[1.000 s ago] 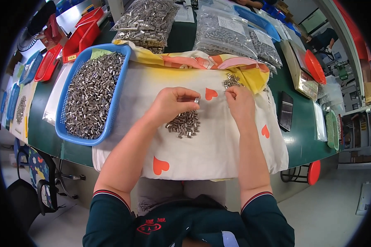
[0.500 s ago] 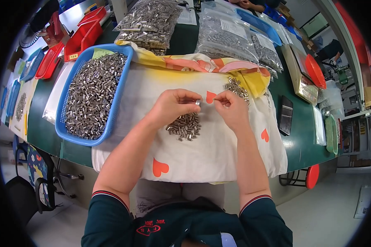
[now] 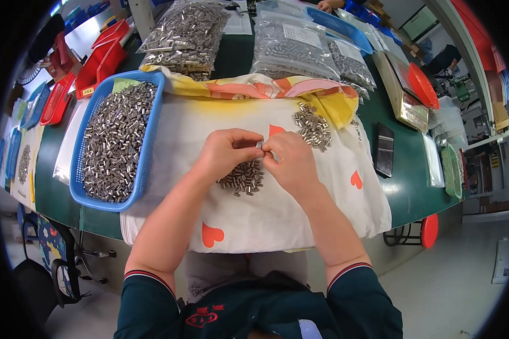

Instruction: Sorting and inspecting small metal hardware components at a workbench in a manufacturing environment.

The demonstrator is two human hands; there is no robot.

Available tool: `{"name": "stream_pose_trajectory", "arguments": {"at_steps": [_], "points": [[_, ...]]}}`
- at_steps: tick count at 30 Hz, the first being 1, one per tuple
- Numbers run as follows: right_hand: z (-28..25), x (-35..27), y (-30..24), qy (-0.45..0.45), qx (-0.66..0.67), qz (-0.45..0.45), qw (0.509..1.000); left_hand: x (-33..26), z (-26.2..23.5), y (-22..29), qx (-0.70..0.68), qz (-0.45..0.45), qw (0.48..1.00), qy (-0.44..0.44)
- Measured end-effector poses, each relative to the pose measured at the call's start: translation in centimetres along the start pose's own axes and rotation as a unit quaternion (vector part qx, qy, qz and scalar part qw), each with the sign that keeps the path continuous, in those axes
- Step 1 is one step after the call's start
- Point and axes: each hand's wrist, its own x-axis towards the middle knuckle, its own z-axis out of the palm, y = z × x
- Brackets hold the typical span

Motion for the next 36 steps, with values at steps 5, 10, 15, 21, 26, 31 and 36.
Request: {"name": "stream_pose_trajectory", "arguments": {"at_steps": [5,10,15,21,26,31,36], "points": [[-0.4,0.0,0.1,-0.042,0.212,0.134,0.967,-0.2,-0.9,-0.4,-0.018,0.008,1.000,-0.017],[-1.3,0.4,0.5,-0.116,0.267,0.247,0.924,-0.1,-1.0,-0.2,-0.044,-0.002,0.998,-0.054],[-1.3,0.7,4.8,-0.020,0.011,0.172,0.985,0.6,-0.7,-1.0,0.040,0.007,0.999,-0.029],[-0.1,2.5,10.6,-0.033,-0.278,0.151,0.948,0.3,-0.7,-0.7,-0.036,0.016,0.998,-0.040],[0.0,2.6,9.7,-0.108,-0.325,0.137,0.930,0.4,-1.3,-1.0,-0.039,0.018,0.998,-0.040],[0.0,2.0,9.5,-0.112,-0.351,0.125,0.921,0.6,-1.1,-0.9,-0.037,0.027,0.998,-0.050],[0.1,1.9,9.0,-0.120,-0.376,0.089,0.915,0.5,-1.2,-0.9,-0.035,0.031,0.998,-0.048]]}}
